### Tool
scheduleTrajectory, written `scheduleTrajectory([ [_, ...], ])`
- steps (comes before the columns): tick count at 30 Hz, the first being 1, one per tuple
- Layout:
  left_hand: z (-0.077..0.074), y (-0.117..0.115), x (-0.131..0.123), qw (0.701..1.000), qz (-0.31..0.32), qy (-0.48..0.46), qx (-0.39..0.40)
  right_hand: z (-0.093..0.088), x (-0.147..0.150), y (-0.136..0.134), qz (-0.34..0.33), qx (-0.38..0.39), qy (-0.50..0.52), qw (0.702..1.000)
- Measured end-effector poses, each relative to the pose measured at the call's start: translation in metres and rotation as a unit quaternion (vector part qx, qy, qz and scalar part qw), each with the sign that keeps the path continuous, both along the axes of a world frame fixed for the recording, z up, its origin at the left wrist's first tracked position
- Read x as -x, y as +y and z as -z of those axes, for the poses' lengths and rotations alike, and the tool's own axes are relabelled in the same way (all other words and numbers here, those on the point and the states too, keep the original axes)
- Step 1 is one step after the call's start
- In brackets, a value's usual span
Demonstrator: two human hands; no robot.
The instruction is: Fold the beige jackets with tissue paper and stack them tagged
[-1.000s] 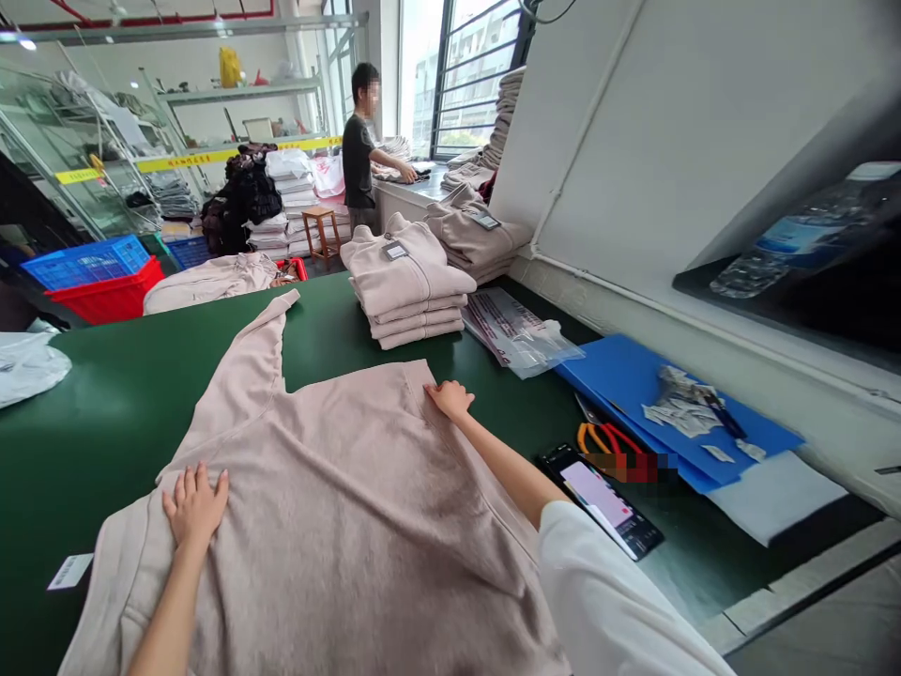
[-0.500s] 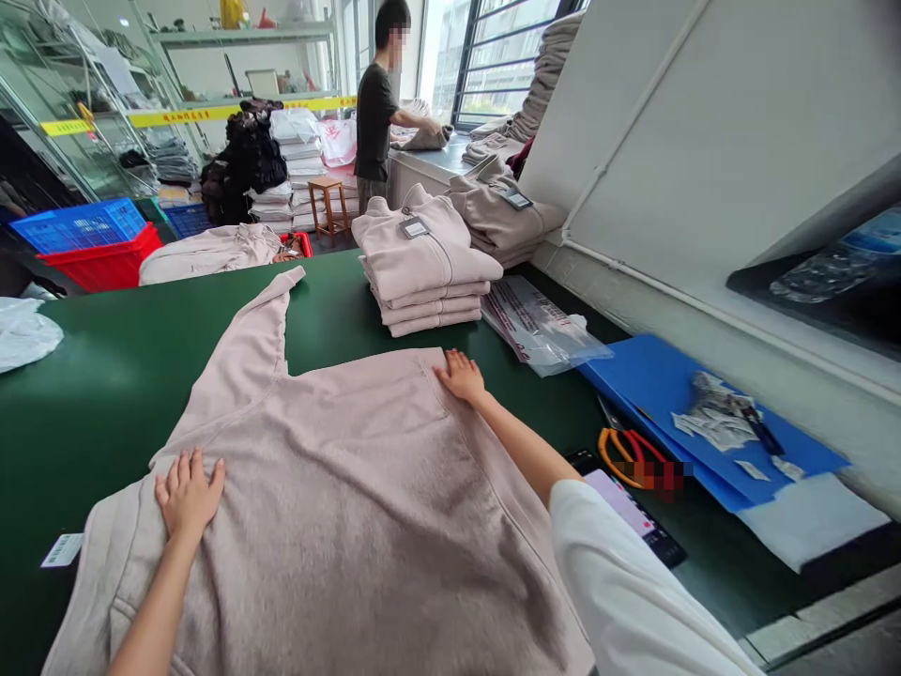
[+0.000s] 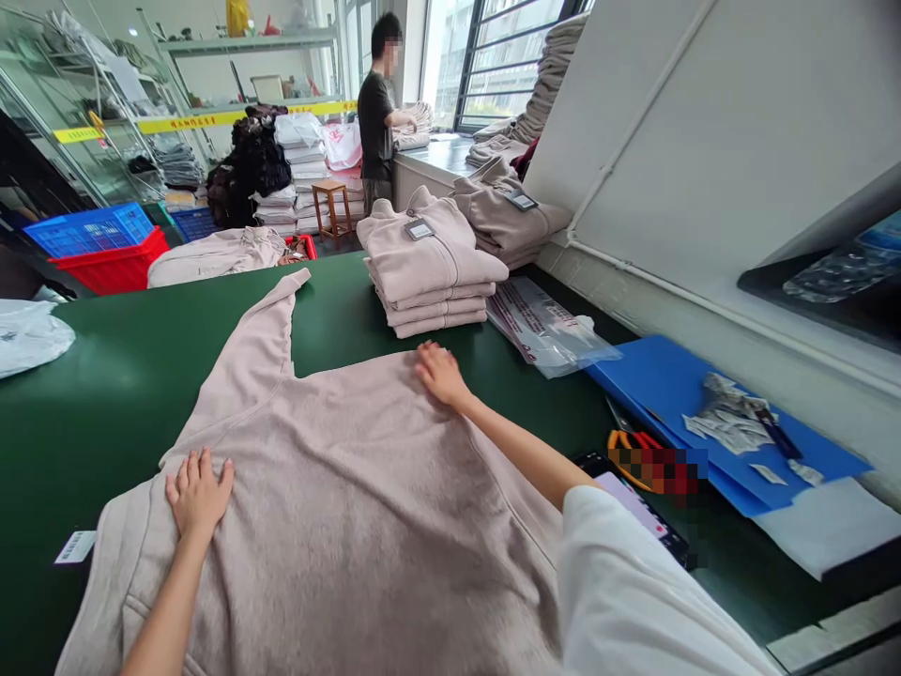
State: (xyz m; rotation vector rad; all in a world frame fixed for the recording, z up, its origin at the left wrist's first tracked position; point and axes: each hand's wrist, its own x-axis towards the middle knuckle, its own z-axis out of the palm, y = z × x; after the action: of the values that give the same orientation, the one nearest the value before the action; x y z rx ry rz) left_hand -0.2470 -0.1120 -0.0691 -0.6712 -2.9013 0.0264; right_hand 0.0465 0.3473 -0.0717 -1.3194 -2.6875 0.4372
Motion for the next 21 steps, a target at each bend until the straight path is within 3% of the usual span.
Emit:
scheduleTrajectory([
  [2,0.000,0.001,-0.002,1.000,0.003,-0.002,0.002,0.003,0.002,-0.005,-0.115,0.017,-0.014,0.993],
  [3,-0.001,0.002,-0.003,1.000,0.007,-0.003,0.002,0.003,0.004,-0.006,-0.137,0.027,-0.028,0.990],
  [7,-0.001,0.008,-0.010,1.000,0.016,0.001,-0.009,0.000,0.020,-0.012,-0.070,0.032,-0.060,0.995],
  [12,-0.001,0.007,-0.013,1.000,0.021,-0.006,-0.022,0.013,0.018,-0.031,-0.116,0.010,-0.020,0.993],
  [16,-0.002,0.007,-0.013,0.999,0.023,-0.024,-0.033,0.015,-0.001,-0.007,-0.038,0.042,-0.032,0.998],
  [21,-0.005,0.011,-0.014,0.998,0.018,-0.027,-0.044,0.007,-0.012,0.020,-0.046,0.069,-0.038,0.996],
])
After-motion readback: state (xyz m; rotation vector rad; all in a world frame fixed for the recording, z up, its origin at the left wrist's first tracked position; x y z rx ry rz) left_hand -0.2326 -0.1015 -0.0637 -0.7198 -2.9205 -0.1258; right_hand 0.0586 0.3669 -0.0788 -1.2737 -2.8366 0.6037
